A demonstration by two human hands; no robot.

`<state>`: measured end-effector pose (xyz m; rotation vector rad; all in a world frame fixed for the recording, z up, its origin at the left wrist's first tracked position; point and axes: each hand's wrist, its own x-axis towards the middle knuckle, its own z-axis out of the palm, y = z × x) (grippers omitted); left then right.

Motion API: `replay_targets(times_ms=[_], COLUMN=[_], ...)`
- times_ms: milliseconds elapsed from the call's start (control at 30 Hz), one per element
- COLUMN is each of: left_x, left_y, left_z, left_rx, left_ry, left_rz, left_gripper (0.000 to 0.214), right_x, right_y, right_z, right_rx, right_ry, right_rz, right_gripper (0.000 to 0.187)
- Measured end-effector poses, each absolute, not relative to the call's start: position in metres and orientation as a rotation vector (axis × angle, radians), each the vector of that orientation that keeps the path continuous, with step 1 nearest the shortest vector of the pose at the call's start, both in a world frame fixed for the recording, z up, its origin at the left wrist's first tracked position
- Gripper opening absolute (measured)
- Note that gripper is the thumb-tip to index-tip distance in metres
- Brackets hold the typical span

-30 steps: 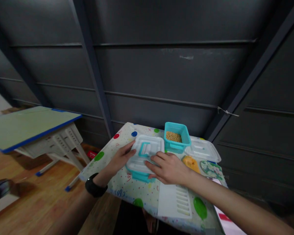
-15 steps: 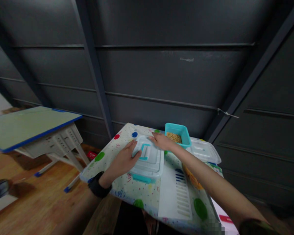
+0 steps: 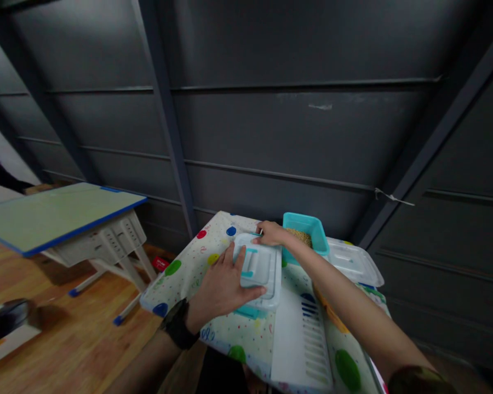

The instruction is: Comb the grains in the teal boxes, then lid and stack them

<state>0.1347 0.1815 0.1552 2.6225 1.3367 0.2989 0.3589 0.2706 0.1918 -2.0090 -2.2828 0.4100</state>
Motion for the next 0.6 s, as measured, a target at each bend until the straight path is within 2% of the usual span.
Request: replay_targets(times_ms=[200,300,400,533,600], left_x=[0.139,0.134,0.118,0.094,0.088], left_y=[0.181,0.180,0.174,0.162,0.159], left_z=[0.154,0.148,0.138,0.127,0.123], left_rx=[2.626,2.676,2.852,3.150,3.269], left_ry=[1.360,1.305,1.040,0.657,0.609], left_rz=[0.358,0.436,0.573,0.697,0.772], left_gripper=[0.106,0.093,0.074,0.077,0.064], right_x=[0.355,0.357,0.358,0.358,0.357], right_y=[0.256,0.253,0.252,0.252,0.251], right_z=[0.182,0.178,0.171,0.161,0.158], right_rx=[-1.972,-1.920,-1.892,-1.867,-1.842], right_ry=[-2.191,-2.192,-2.185,-2.147,-2.138], right_rz=[0.295,0.286,0.258,0.223,0.222], right_gripper=[0.029,0.028,0.030,0.032,0.031])
